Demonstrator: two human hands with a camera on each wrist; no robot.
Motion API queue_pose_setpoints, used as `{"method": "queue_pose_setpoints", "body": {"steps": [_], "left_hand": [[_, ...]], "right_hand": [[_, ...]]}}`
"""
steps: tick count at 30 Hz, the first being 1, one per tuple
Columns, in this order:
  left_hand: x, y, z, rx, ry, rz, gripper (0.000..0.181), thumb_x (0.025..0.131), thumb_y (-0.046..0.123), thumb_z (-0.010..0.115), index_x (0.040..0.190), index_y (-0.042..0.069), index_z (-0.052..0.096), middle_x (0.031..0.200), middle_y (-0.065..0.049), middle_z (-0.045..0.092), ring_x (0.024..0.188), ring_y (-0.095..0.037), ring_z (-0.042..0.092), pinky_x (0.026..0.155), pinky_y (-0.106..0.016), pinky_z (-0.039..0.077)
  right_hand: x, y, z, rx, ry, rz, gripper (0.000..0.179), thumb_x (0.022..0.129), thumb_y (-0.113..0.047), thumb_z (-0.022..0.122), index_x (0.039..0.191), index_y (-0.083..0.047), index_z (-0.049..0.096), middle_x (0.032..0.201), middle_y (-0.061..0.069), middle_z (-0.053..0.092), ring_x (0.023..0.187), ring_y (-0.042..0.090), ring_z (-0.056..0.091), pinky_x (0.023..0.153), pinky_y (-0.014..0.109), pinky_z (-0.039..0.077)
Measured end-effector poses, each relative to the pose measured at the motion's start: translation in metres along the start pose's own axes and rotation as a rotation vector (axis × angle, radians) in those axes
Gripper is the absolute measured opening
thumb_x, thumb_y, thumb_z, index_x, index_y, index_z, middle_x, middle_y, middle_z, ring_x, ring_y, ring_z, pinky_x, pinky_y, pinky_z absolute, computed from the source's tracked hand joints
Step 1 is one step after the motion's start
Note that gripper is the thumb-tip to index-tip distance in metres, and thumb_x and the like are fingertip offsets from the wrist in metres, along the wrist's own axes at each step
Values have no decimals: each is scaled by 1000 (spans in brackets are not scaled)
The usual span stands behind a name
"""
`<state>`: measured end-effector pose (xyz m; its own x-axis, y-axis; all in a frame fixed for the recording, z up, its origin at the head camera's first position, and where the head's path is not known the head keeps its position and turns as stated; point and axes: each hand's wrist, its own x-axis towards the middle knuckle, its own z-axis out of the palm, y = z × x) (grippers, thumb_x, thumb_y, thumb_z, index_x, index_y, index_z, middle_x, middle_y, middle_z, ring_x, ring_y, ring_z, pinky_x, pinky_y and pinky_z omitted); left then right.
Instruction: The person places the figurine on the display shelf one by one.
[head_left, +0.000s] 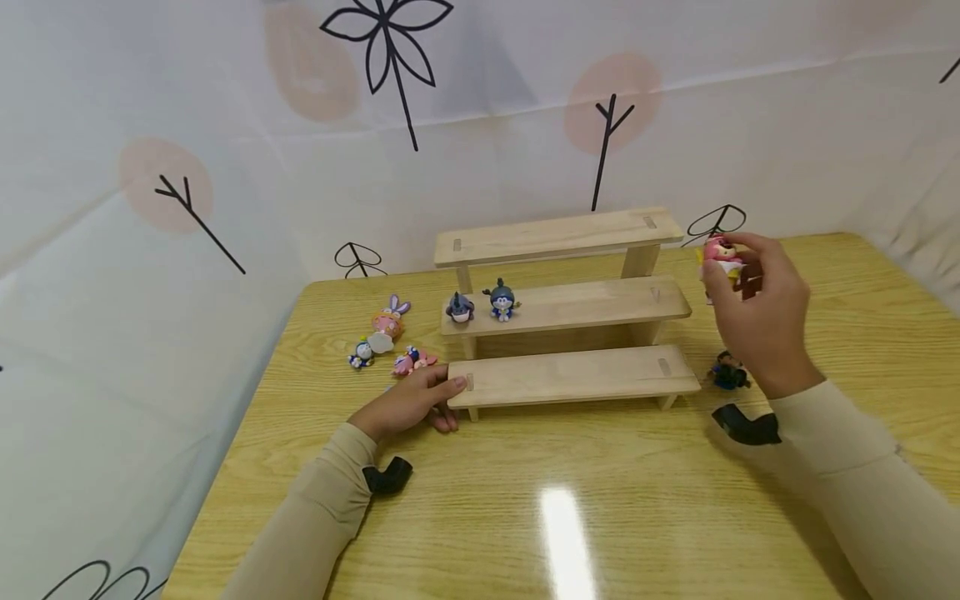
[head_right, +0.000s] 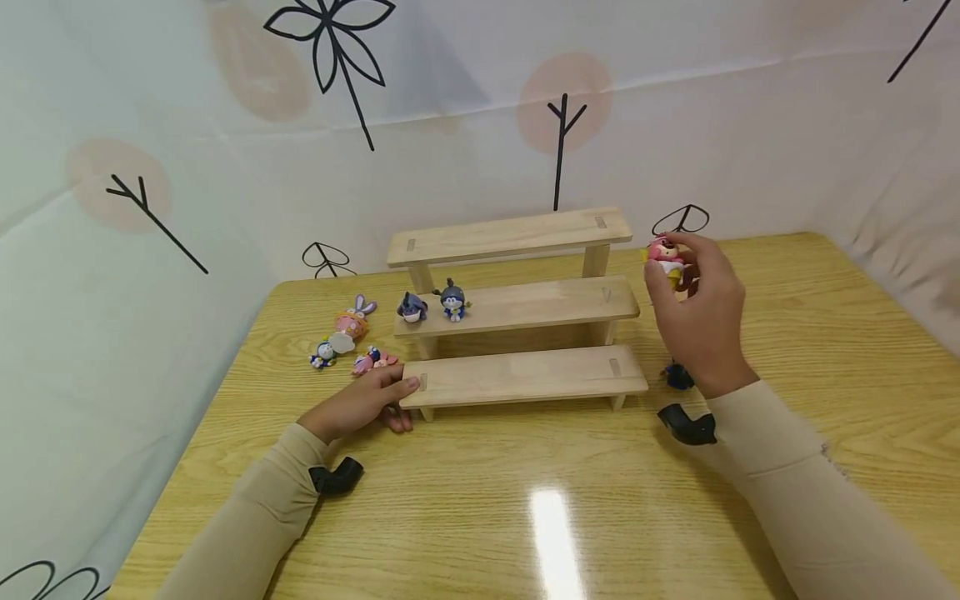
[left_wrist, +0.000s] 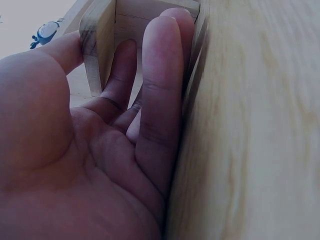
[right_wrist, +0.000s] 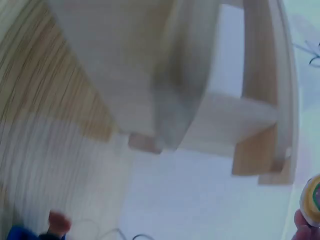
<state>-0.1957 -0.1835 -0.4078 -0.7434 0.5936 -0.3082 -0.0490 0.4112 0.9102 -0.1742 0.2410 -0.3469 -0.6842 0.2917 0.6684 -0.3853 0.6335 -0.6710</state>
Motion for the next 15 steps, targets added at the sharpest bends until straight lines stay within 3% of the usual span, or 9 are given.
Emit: {"method": "queue_pose_setpoints", "body": {"steps": [7, 11, 15], "left_hand": [[-2, 0, 0, -6, 7, -3, 41, 106, 42, 47, 116, 3, 56, 84, -12, 71, 75, -17, 71, 70, -34, 62], [-1, -2, 0, -11, 9, -11, 39, 106, 43, 48, 108, 4, 55, 84, -12, 70, 75, -18, 72, 70, -34, 62], [1, -4, -1, -7, 9, -9, 40, 105, 45, 48, 105, 5, 53, 84, -12, 71, 76, -18, 72, 71, -34, 62]], "right_hand": [[-7, -16, 11, 102, -19, -115, 45, 90, -1, 67, 134, -1, 58, 110, -21, 54, 77, -1, 46, 67, 10, 38], [-11, -25, 21, 183, -79, -133, 51, 88, 6, 67, 137, 1, 53, 116, -18, 54, 85, -1, 53, 73, 8, 43], [-12, -34, 32, 230, -132, -147, 57, 86, 9, 69, 139, -2, 51, 116, -7, 60, 86, 2, 56, 75, 9, 46]]}}
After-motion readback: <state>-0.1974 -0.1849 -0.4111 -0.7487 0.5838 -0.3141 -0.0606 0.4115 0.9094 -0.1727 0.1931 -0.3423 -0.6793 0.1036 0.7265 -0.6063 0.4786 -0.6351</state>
